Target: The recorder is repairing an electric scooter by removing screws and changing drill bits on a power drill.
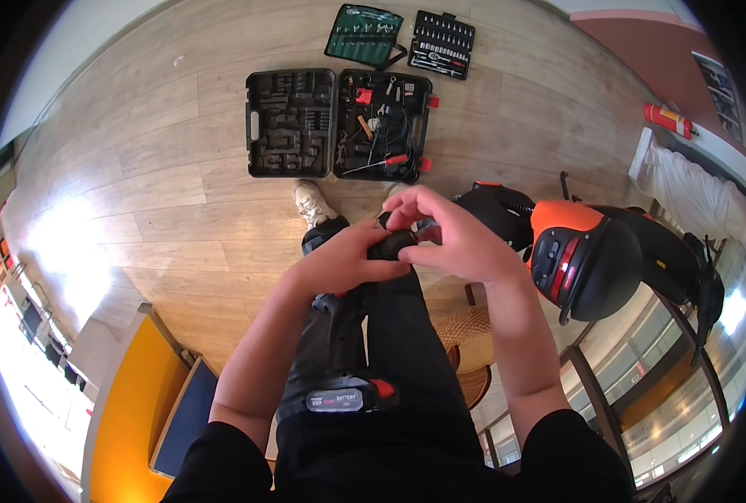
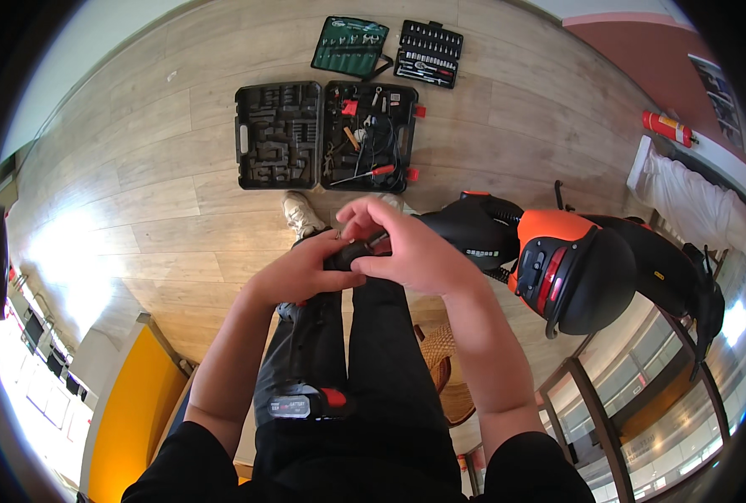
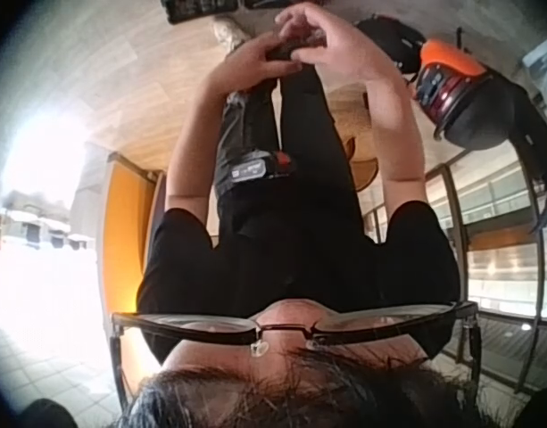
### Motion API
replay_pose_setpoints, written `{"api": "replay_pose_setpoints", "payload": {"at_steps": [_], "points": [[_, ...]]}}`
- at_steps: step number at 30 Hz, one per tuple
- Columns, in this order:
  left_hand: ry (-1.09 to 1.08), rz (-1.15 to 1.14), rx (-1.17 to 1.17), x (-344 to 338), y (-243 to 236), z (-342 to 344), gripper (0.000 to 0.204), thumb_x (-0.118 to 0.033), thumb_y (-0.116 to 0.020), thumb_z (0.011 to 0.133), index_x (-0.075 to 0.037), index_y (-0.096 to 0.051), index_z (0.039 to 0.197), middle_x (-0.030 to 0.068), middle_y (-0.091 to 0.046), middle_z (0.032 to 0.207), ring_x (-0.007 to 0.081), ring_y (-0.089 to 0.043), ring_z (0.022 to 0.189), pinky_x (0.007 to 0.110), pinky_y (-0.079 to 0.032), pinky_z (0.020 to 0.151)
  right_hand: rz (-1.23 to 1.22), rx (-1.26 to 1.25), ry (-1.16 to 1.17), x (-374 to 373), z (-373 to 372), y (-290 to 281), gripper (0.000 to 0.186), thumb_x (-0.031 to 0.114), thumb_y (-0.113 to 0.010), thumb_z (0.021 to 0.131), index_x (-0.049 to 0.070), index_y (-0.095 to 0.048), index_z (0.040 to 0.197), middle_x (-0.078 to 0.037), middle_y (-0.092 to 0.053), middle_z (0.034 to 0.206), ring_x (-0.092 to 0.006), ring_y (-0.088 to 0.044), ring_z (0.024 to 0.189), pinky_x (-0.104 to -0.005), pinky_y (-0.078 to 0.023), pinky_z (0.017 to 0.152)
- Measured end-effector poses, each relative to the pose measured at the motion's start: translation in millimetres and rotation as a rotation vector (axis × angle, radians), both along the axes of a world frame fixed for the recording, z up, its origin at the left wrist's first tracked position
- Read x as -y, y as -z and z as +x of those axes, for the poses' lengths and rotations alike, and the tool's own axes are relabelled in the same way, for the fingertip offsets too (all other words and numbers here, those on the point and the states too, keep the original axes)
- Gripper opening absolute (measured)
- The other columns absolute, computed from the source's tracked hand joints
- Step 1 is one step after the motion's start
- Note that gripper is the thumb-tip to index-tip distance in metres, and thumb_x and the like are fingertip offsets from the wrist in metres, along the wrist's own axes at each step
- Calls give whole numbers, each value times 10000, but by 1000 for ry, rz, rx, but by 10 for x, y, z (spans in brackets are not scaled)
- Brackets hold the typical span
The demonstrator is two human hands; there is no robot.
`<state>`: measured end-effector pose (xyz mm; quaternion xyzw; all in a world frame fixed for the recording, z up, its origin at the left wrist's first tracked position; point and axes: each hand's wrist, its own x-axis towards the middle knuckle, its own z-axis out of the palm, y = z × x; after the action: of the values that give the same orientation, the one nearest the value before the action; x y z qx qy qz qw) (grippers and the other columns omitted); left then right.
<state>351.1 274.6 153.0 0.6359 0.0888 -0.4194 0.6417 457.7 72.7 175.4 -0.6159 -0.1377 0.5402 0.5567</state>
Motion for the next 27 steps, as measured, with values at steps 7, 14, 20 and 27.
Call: {"api": "replay_pose_setpoints", "payload": {"at_steps": [7, 14, 20, 27], "points": [[-47, -23, -24, -6, -95, 31, 497, -409, -777, 878, -21, -705, 1179, 157, -601, 1102, 295, -618, 1046, 396, -471, 941, -533, -45, 17, -116, -157, 26, 498, 344, -816, 888, 35, -602, 1214, -130, -717, 933, -205, -695, 843, -361, -561, 795], [-89, -48, -14, -19, -8, -93, 488, -418, -775, 877, -11, -703, 1136, 167, -600, 1096, 307, -617, 1039, 408, -475, 921, 46, 103, 23, -43, -160, 8, 456, 277, -813, 899, 31, -584, 1207, -102, -713, 975, -187, -699, 877, -320, -555, 782], [72, 70, -138, -59, -124, -2, 510, -372, -792, 884, -35, -655, 1242, 42, -557, 1055, 128, -610, 846, 287, -509, 582, -609, -293, -124, -186, -87, -114, 347, 109, -810, 863, 47, -637, 1158, -100, -675, 1133, -181, -649, 1075, -317, -526, 913], [-45, -48, -32, -27, -122, -40, 540, -394, -769, 889, -21, -654, 1261, 113, -606, 1128, 219, -633, 972, 332, -504, 776, 65, -66, -105, 52, -65, 31, 344, 29, -767, 873, 64, -626, 1185, -34, -637, 1198, -144, -596, 1163, -307, -507, 960]]}}
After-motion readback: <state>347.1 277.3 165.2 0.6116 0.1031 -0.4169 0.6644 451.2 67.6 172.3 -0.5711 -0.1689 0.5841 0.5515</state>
